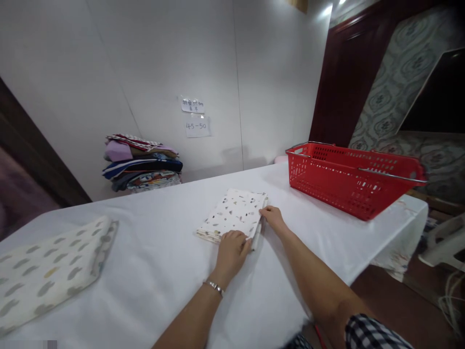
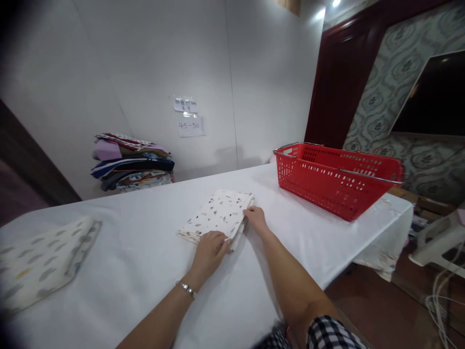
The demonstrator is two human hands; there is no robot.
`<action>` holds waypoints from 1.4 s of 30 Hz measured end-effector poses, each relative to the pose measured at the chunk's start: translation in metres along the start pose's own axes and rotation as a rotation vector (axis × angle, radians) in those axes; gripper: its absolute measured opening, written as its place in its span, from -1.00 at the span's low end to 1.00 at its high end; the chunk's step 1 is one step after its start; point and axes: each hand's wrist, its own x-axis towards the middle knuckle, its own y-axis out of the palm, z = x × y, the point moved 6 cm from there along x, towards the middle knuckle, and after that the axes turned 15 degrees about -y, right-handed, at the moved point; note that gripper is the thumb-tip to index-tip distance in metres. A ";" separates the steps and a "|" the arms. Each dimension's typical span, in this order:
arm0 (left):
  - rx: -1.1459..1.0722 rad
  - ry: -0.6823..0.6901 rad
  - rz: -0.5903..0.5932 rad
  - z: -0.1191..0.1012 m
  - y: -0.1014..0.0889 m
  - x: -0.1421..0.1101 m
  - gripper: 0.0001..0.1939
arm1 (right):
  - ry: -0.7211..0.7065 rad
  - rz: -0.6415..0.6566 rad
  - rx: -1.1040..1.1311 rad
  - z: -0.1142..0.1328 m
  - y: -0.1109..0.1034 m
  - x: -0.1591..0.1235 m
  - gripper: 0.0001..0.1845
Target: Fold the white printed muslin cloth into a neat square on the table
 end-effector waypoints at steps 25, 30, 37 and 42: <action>0.110 0.078 0.064 0.002 0.017 -0.004 -0.78 | 0.275 0.006 -0.104 -0.026 -0.011 0.058 -0.67; 0.102 0.094 0.051 0.002 0.017 -0.004 -0.91 | 0.331 -0.023 -0.184 -0.033 -0.019 0.076 -0.60; 0.100 0.111 0.032 -0.001 0.016 -0.005 -0.98 | 0.399 0.051 -0.239 -0.040 -0.012 0.094 -0.66; 0.092 0.117 0.029 -0.002 0.015 -0.005 -0.97 | 0.393 0.106 -0.250 -0.039 -0.011 0.103 -0.66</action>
